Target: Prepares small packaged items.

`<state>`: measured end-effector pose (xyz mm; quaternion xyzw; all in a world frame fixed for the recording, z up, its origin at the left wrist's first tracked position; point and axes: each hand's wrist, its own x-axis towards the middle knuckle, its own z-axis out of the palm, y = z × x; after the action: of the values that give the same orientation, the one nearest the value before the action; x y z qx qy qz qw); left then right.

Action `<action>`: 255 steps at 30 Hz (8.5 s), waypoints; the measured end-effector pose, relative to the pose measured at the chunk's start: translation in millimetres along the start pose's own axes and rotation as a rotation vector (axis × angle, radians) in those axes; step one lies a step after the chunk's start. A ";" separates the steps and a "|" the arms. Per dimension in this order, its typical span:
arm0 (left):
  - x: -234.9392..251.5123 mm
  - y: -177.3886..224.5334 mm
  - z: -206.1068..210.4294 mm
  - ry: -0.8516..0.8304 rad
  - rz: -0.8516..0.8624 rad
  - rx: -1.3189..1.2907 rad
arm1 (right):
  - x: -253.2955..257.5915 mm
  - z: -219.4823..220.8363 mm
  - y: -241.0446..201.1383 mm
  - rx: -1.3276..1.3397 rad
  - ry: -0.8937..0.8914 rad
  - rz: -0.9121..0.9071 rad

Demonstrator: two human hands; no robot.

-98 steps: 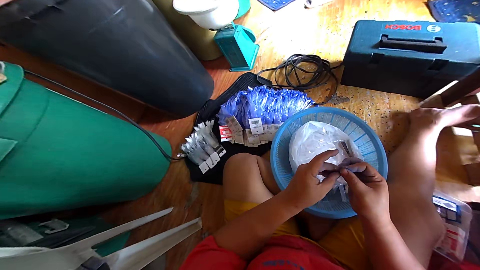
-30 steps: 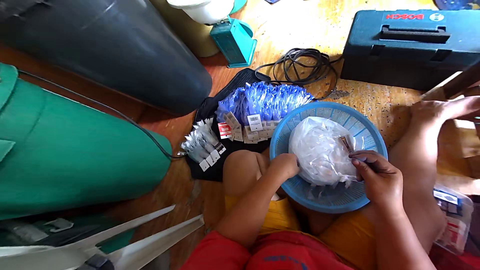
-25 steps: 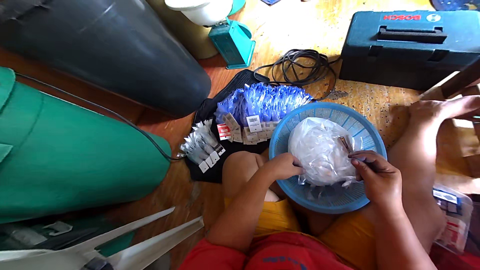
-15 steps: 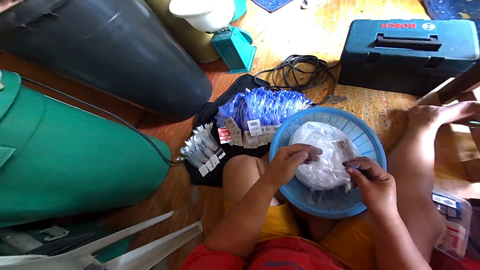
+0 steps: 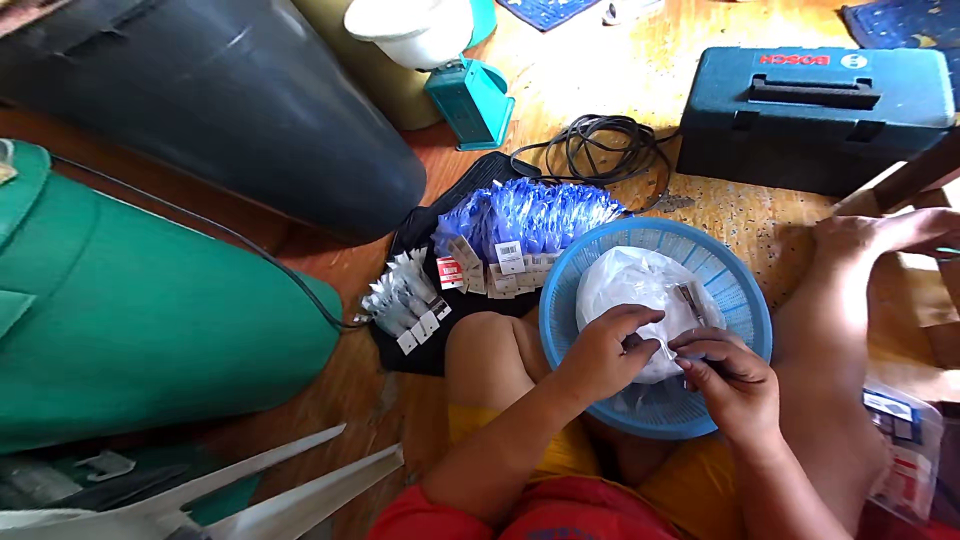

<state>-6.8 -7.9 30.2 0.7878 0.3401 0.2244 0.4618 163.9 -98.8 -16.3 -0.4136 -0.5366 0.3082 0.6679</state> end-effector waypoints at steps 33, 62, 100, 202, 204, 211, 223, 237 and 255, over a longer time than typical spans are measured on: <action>7.9 12.6 18.5 0.379 0.329 -0.154 | -3.2 20.1 -6.5 -0.007 0.130 0.144; 7.1 6.2 24.5 0.274 0.414 -0.279 | 2.2 7.3 -12.5 0.110 0.111 0.017; 6.3 -28.8 22.3 -0.829 -0.234 0.590 | 10.6 -21.6 -17.1 0.215 0.378 0.005; 2.1 12.2 10.9 0.302 0.236 -0.284 | 1.9 3.2 -3.2 0.152 0.047 0.210; 1.9 12.8 12.3 0.291 0.247 -0.269 | 2.3 3.5 -3.8 0.174 0.053 0.189; 0.7 14.6 14.6 0.283 0.264 -0.256 | 2.2 9.9 -4.0 0.084 0.055 0.114; -1.8 19.7 24.1 0.241 0.287 -0.295 | 5.0 12.6 -8.2 0.221 0.160 0.059; -5.4 21.3 24.9 0.152 0.242 -0.331 | 2.5 15.3 -3.9 0.281 0.276 0.115; 3.0 -18.7 4.8 -0.825 -0.293 0.521 | 4.1 -24.8 -5.0 0.245 0.265 0.057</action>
<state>-7.7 -2.1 11.6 0.8440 0.2811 -0.2645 0.3725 188.8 -103.1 -12.1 -0.3811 -0.3905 0.3330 0.7691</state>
